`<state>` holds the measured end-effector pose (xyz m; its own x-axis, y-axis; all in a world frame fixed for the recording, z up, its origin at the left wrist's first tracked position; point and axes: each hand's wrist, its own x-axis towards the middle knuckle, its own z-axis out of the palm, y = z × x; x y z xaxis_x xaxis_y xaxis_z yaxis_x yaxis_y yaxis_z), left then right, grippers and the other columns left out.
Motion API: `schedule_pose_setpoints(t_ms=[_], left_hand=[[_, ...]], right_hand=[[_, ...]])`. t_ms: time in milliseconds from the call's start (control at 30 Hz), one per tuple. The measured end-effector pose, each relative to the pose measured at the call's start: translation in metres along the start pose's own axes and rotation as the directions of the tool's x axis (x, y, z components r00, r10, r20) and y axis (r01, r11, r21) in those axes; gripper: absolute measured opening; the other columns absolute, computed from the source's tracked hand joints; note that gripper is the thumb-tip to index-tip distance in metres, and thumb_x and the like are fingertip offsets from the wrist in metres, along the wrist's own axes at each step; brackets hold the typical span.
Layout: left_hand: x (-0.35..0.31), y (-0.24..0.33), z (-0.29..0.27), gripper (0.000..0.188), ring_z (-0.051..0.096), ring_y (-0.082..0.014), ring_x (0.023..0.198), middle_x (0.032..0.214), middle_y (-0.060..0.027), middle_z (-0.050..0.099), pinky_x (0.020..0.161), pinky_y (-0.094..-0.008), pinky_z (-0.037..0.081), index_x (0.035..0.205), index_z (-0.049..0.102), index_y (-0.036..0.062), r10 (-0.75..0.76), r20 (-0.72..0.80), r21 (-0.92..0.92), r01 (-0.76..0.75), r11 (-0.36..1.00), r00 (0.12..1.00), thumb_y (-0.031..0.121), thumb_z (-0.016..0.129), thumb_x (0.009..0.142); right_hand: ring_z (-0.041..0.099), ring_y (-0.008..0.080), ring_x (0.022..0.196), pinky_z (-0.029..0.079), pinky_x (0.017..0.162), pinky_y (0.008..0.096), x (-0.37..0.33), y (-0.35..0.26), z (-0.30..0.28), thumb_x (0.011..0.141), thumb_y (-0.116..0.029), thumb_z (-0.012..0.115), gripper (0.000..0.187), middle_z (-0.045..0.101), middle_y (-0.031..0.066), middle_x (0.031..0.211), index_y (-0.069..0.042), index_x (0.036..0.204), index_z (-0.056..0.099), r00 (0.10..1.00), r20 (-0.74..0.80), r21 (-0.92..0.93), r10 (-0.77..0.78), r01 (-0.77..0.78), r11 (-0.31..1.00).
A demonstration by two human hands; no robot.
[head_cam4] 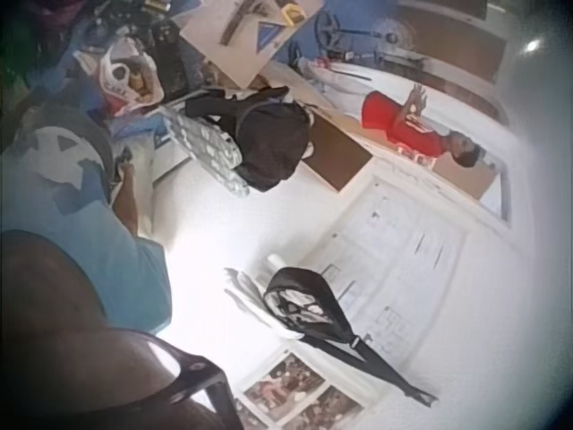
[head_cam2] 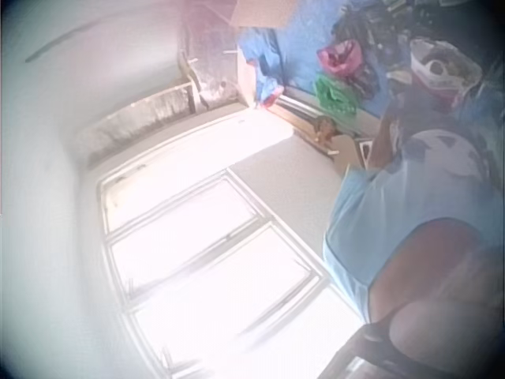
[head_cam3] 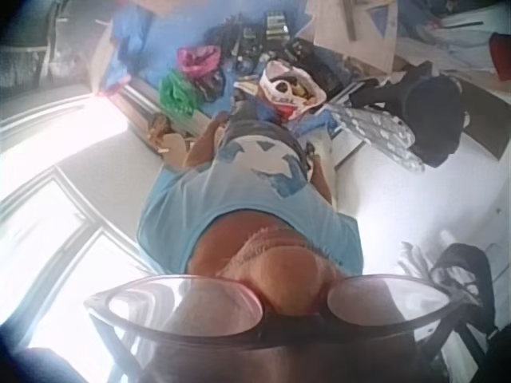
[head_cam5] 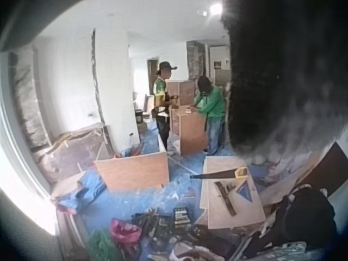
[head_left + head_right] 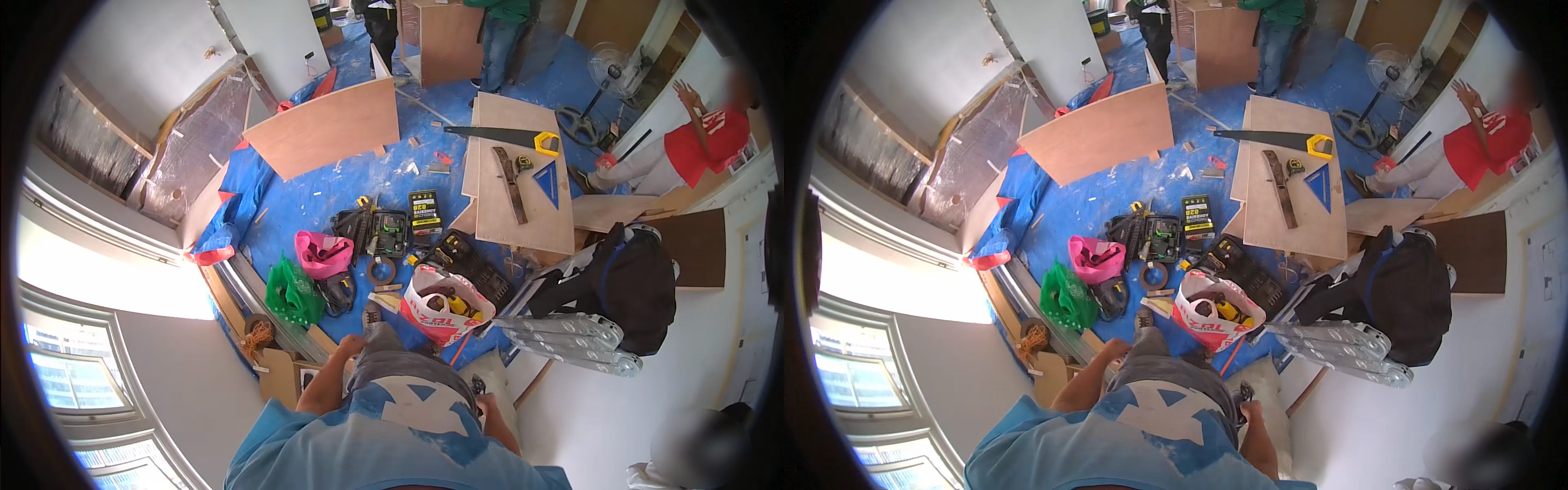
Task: The person picks up a circular saw from a bag and places it on a work surface, then moves several bags and tool cases around the floor before picking up and inspecting a tape measure and a pair of scissors.
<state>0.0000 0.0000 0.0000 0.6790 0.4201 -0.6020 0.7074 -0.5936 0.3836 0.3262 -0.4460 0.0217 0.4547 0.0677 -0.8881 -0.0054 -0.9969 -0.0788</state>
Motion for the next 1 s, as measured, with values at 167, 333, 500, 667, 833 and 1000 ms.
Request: schedule_pose_setpoints(t_ms=[167,333,500,667,833,1000], left_hand=[[-0.015,0.03,-0.026,0.04,0.063,-0.0374,0.102,0.105,-0.018,0.067,0.089,-0.0468,0.049,0.097,0.071,0.0115,-0.31,0.041,-0.259,0.31,0.915,0.95,0.044,0.052,0.082],[-0.013,0.063,-0.055,0.04,0.061,-0.0382,0.104,0.107,-0.0188,0.066,0.089,-0.0449,0.049,0.098,0.069,0.0094,-0.34,0.041,-0.486,0.316,0.815,0.94,0.042,0.056,0.08],[-0.027,0.064,-0.048,0.044,0.06,-0.0388,0.106,0.109,-0.0207,0.065,0.092,-0.0451,0.047,0.101,0.069,0.0074,-0.328,0.009,-0.51,0.286,0.811,0.945,0.043,0.054,0.081],[-0.041,0.044,-0.025,0.045,0.06,-0.0389,0.106,0.108,-0.0209,0.066,0.092,-0.0448,0.046,0.1,0.069,0.005,-0.37,0.031,-0.444,0.345,0.827,0.929,0.043,0.052,0.083],[-0.029,0.044,-0.025,0.043,0.065,-0.0292,0.081,0.09,-0.0154,0.068,0.074,-0.0405,0.051,0.094,0.07,0.0048,-0.318,-0.053,-0.526,0.244,0.815,0.947,0.043,0.056,0.083],[-0.044,0.031,-0.041,0.041,0.062,-0.036,0.103,0.104,-0.0192,0.068,0.09,-0.0423,0.048,0.099,0.07,0.0059,-0.369,0.021,-0.576,0.313,0.755,0.929,0.041,0.058,0.082]], right_hand=[[0.068,0.033,0.068,0.052,0.061,0.0427,-0.049,-0.04,-0.007,0.074,-0.014,0.058,0.035,0.066,0.0252,0.076,0.018,0.085,0.061,0.991,-0.099,0.454,0.093,-0.038,0.89],[0.067,0.0313,0.062,0.05,0.055,0.0435,-0.041,-0.025,0.001,0.073,-0.013,0.062,0.027,0.066,0.0206,0.07,0.014,0.077,0.061,0.988,-0.127,0.457,0.084,-0.017,0.889],[0.068,0.0321,0.079,0.051,0.068,0.0424,-0.023,-0.005,0.022,0.071,-0.023,0.072,0.039,0.067,0.0238,0.081,0.012,0.085,0.064,0.997,-0.053,0.501,0.05,-0.017,0.865],[0.068,0.0324,0.082,0.051,0.069,0.0425,-0.025,0.001,0.027,0.071,-0.024,0.072,0.041,0.067,0.0246,0.083,0.012,0.087,0.063,0.998,-0.04,0.425,0.057,-0.035,0.905],[0.068,0.0326,0.084,0.051,0.071,0.0425,-0.018,0.008,0.022,0.071,-0.024,0.072,0.042,0.067,0.0255,0.086,0.013,0.09,0.063,0.994,-0.068,0.412,0.081,-0.046,0.91],[0.068,0.0329,0.087,0.051,0.072,0.0426,-0.003,0.004,0.038,0.071,-0.024,0.072,0.043,0.067,0.0263,0.088,0.013,0.092,0.063,0.997,-0.048,0.392,0.057,-0.033,0.919]])
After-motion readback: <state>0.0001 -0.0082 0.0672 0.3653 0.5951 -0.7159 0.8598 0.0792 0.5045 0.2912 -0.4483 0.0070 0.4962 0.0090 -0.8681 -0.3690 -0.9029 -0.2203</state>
